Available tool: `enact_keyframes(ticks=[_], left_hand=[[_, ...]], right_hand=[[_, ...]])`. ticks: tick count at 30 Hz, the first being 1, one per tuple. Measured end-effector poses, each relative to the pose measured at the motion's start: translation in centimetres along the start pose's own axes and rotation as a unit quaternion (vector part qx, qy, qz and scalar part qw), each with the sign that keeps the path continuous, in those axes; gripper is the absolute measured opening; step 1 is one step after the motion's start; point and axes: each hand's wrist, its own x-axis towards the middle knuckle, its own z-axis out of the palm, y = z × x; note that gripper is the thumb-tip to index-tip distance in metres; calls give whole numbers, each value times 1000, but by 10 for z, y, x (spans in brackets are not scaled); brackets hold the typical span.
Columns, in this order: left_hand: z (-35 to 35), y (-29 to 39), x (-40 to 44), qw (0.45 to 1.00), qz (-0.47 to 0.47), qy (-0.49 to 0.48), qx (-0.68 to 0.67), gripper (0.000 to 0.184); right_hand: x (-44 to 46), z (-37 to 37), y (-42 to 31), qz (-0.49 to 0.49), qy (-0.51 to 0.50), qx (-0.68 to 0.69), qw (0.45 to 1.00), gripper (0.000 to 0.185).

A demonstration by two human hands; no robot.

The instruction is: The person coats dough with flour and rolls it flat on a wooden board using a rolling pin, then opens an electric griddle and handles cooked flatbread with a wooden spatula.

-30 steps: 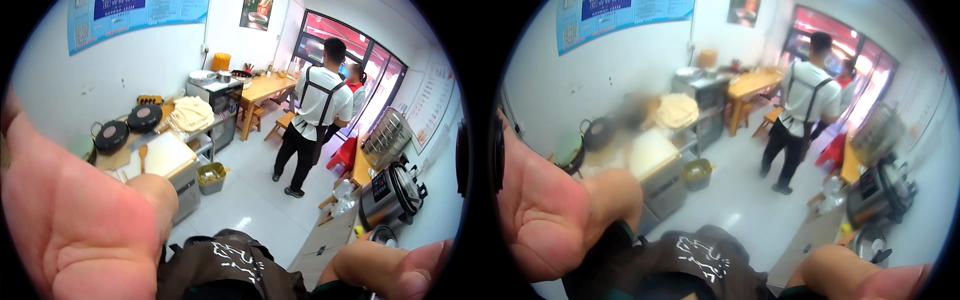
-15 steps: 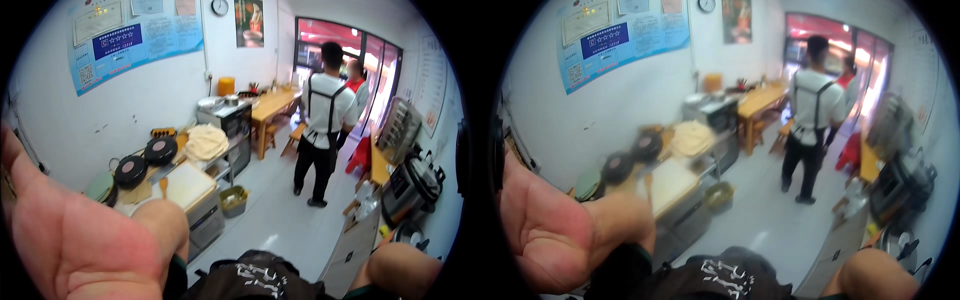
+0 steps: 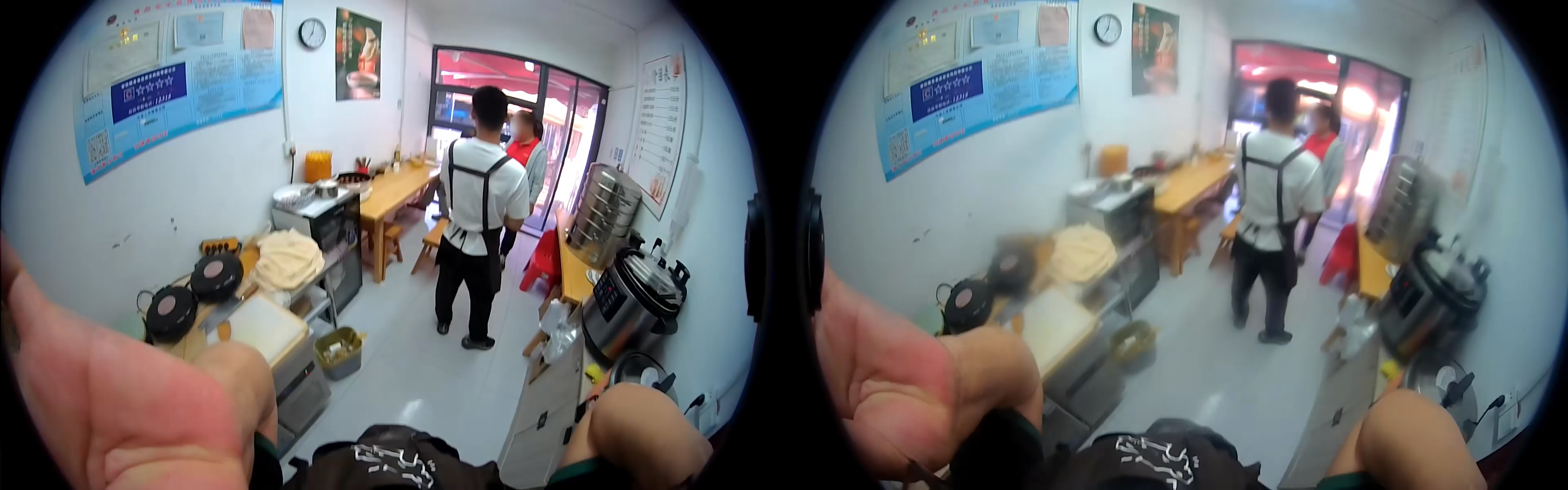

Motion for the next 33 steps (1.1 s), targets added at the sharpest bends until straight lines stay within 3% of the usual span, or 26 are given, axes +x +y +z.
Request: enact_keyframes(ticks=[10, 12, 14, 17, 20, 22, 24, 27, 29, 31, 33], left_hand=[[8, 9, 32, 991, 106, -28, 75, 39], [3, 12, 39, 978, 152, -39, 138, 40], [-22, 22, 34, 953, 190, -82, 220, 41], [-54, 23, 11, 956, 183, -165, 160, 32], [-19, 13, -30, 957, 88, -157, 225, 27], [-5, 12, -36, 970, 15, -179, 166, 27], [6, 14, -38, 976, -19, -180, 119, 29], [18, 13, -37, 977, -13, -174, 125, 29], [26, 14, -39, 977, -12, -171, 122, 29], [28, 13, -41, 976, -19, -184, 115, 28], [24, 11, -46, 970, -42, -217, 105, 26]], right_hand=[[20, -22, -4, -146, 116, -82, 979, 33], [11, -66, 5, -195, 119, -88, 969, 33], [13, -26, -15, -49, -8, -95, 994, 30], [-1, -30, -23, -85, -50, -157, 983, 35], [-17, -28, -21, -23, -118, -119, 986, 34], [-11, -29, -17, 30, -198, -41, 979, 37], [-10, -10, -19, 85, -72, -42, 993, 22], [-14, -17, -29, 184, 7, 0, 983, 33], [6, -4, -58, 297, -4, -18, 955, 16], [15, -5, -50, 293, -65, 49, 953, 15], [22, -14, -13, 213, -136, 147, 956, 14]])
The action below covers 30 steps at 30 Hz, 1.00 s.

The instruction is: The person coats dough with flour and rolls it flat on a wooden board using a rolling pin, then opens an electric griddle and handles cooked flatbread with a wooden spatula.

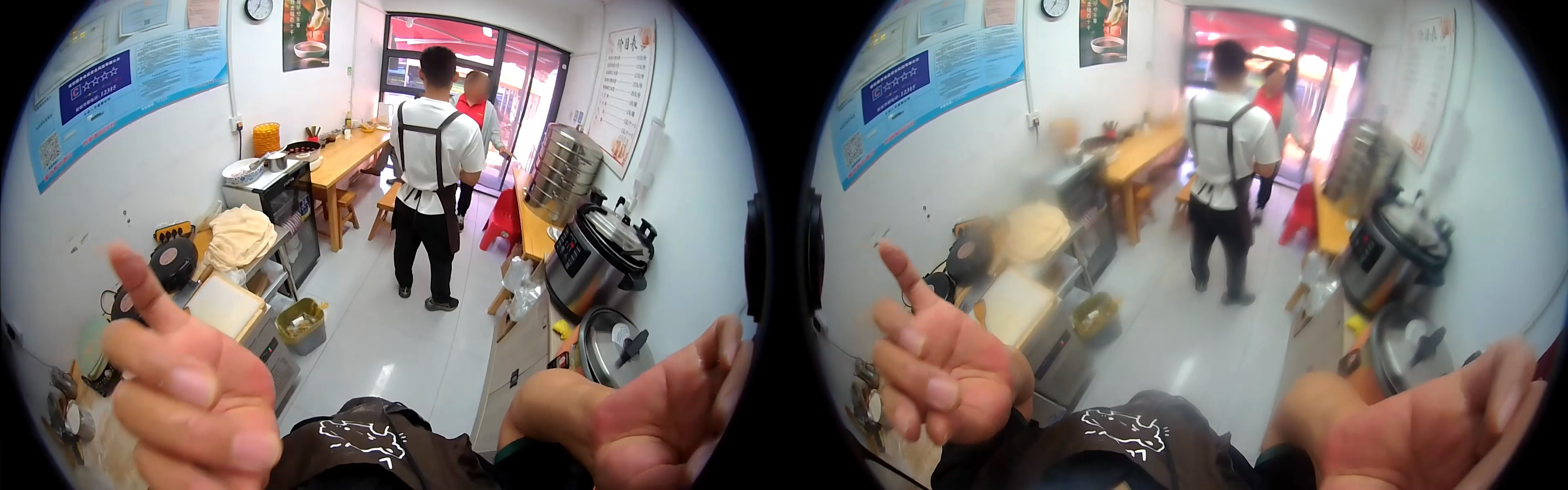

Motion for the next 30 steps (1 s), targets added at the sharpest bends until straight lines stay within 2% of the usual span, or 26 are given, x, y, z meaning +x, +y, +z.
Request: enact_keyframes(ticks=[3, 5, 8, 10, 14, 17, 18, 22, 24, 26, 28, 29, 30], left_hand=[[6, -8, -19, 997, -39, -69, -16, 21], [13, -12, -27, 986, -78, -148, -22, 21], [20, -22, -55, 948, -163, -271, -37, 40], [30, -31, -102, 926, -198, -319, -33, 38], [31, -42, -215, 840, -361, -403, -31, 24], [18, -53, -312, 767, -412, -492, 26, 25], [8, -49, -340, 738, -444, -507, 32, 23], [-38, -47, -461, 514, -502, -688, 99, 39], [-75, -41, -516, 402, -510, -751, 122, 49], [-110, -33, -562, 273, -550, -779, 126, 53], [-181, -26, -674, 246, -562, -784, 96, 57], [-210, -18, -702, 231, -571, -782, 94, 56], [-230, -11, -700, 226, -584, -773, 100, 56]], right_hand=[[-7, -3, 1, -17, 22, -30, 999, 16], [-15, -7, -3, -31, 35, -55, 997, 18], [-24, -11, 2, -59, 45, -87, 993, 21], [-30, -9, 5, -76, 52, -98, 991, 24], [-38, -9, 13, -75, 56, -104, 990, 30], [-45, -15, 16, -85, 62, -116, 988, 35], [-47, -17, 18, -81, 65, -120, 987, 36], [-56, -25, 23, -91, 86, -133, 983, 43], [-70, -34, 26, -83, 111, -140, 980, 47], [-93, -42, 33, -34, 145, -146, 978, 50], [-131, -33, 50, 86, 137, -173, 972, 53], [-148, -15, 65, 120, 73, -215, 966, 40], [-184, -13, 73, 268, 34, -240, 932, 35]])
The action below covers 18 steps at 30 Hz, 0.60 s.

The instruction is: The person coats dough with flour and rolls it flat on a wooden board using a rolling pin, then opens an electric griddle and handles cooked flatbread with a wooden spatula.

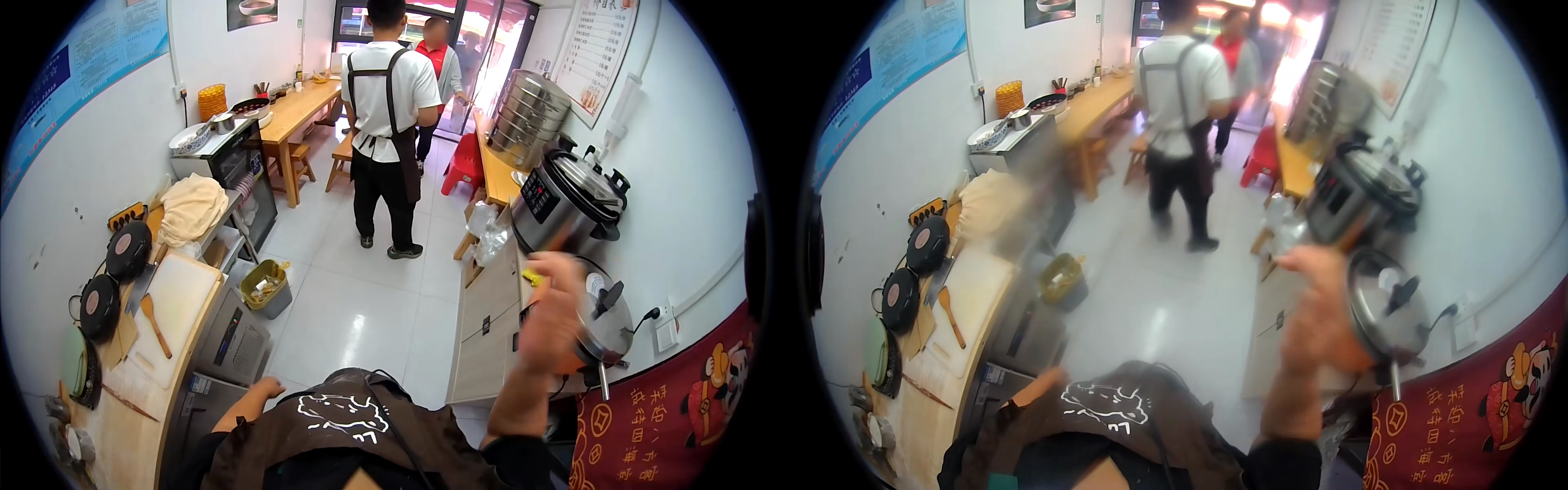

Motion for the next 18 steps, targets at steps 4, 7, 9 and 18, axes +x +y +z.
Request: enact_keyframes(ticks=[4, 7, 9, 18], left_hand=[[27, -36, -49, 997, -50, 11, -59, 55], [61, -67, -33, 988, -116, 31, -98, 52], [67, -88, -22, 999, -23, 0, -29, 53], [-13, 26, -65, 982, -6, 113, -154, 47]], right_hand=[[-170, 30, 119, 366, -233, -87, 897, 37], [-313, 27, 203, 473, -299, -123, 819, 60], [-339, 24, 242, 554, -290, -114, 772, 69], [-155, 11, 296, 644, -14, 104, 758, 71]])
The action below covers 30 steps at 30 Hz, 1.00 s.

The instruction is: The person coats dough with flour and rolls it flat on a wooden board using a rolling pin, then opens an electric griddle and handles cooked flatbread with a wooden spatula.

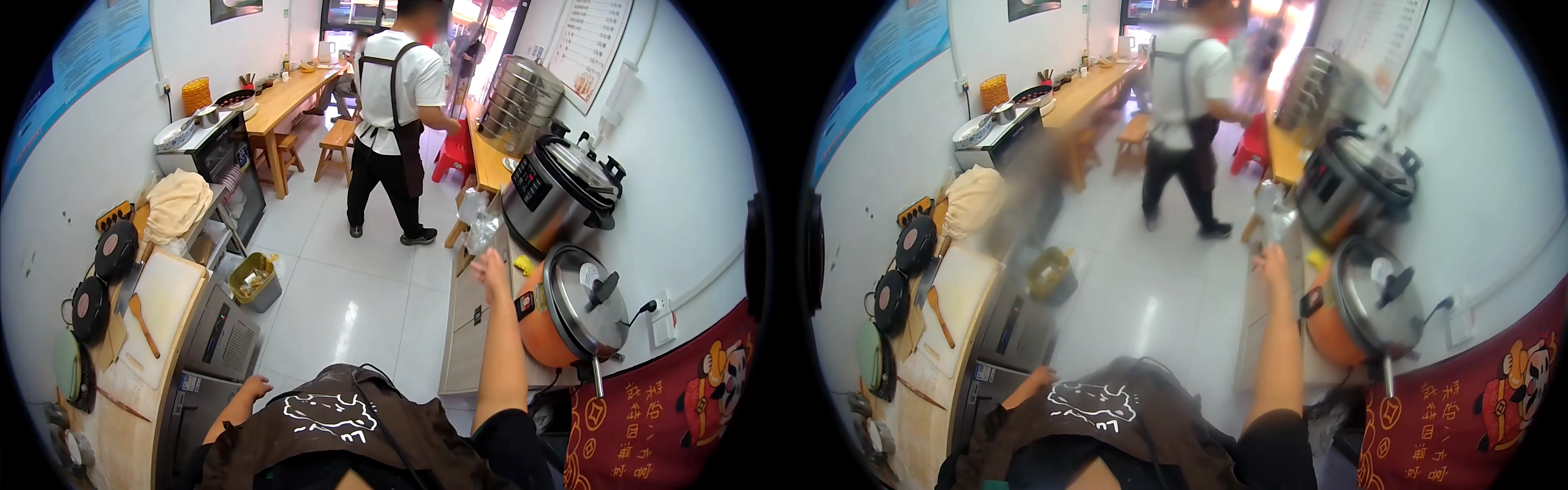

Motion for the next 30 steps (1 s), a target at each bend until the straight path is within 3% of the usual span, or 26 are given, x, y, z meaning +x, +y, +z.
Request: enact_keyframes(ticks=[4, 7, 9, 10, 12, 13, 15, 17, 19, 20, 22, 23, 24, 25, 26, 27, 30], left_hand=[[-12, 37, -7, 992, -19, 124, 10, 37], [-19, 46, -16, 992, -38, 121, -26, 31], [-13, 36, -14, 993, -67, 93, -28, 31], [-7, 20, -11, 993, -82, 76, -26, 30], [20, -30, 0, 989, -113, 96, 28, 30], [30, -43, 2, 985, -125, 106, 55, 30], [30, -50, -22, 978, -188, 93, 13, 29], [40, -68, -27, 972, -224, 68, 4, 27], [56, -95, -14, 972, -231, 28, 29, 25], [53, -99, -13, 979, -135, -6, 152, 23], [25, -65, -29, 925, 52, -73, 370, 20], [24, -51, -26, 944, 31, -44, 325, 23], [74, -91, 30, 965, -66, 76, 240, 26], [60, -67, 32, 980, -74, 0, 184, 28], [-4, 37, -37, 988, -130, 69, 35, 27], [24, 2, 10, 982, -75, 36, 167, 27], [-15, 74, 5, 973, -230, 11, -37, 55]], right_hand=[[22, 6, -19, -25, 16, 161, 986, 65], [26, 12, 24, 22, -22, 96, 995, 60], [41, 8, 97, 84, -64, 63, 992, 56], [67, -3, 173, 38, -120, -106, 986, 56], [49, -25, 257, 93, -168, -209, 959, 57], [23, -23, 272, 189, -163, -144, 958, 57], [-30, -23, 287, 283, -154, -242, 915, 57], [-40, -57, 394, 161, -332, -411, 833, 58], [-81, -65, 390, 197, -379, -456, 781, 59], [-101, -68, 382, 226, -388, -475, 757, 59], [-132, -73, 365, 323, -358, -503, 717, 59], [-139, -72, 362, 327, -366, -512, 704, 58], [-148, -75, 349, 321, -369, -517, 703, 58], [-150, -80, 350, 313, -371, -522, 701, 58], [-146, -87, 354, 309, -368, -528, 700, 58], [-141, -85, 346, 307, -365, -534, 697, 57], [-117, -68, 322, 305, -327, -568, 692, 57]])
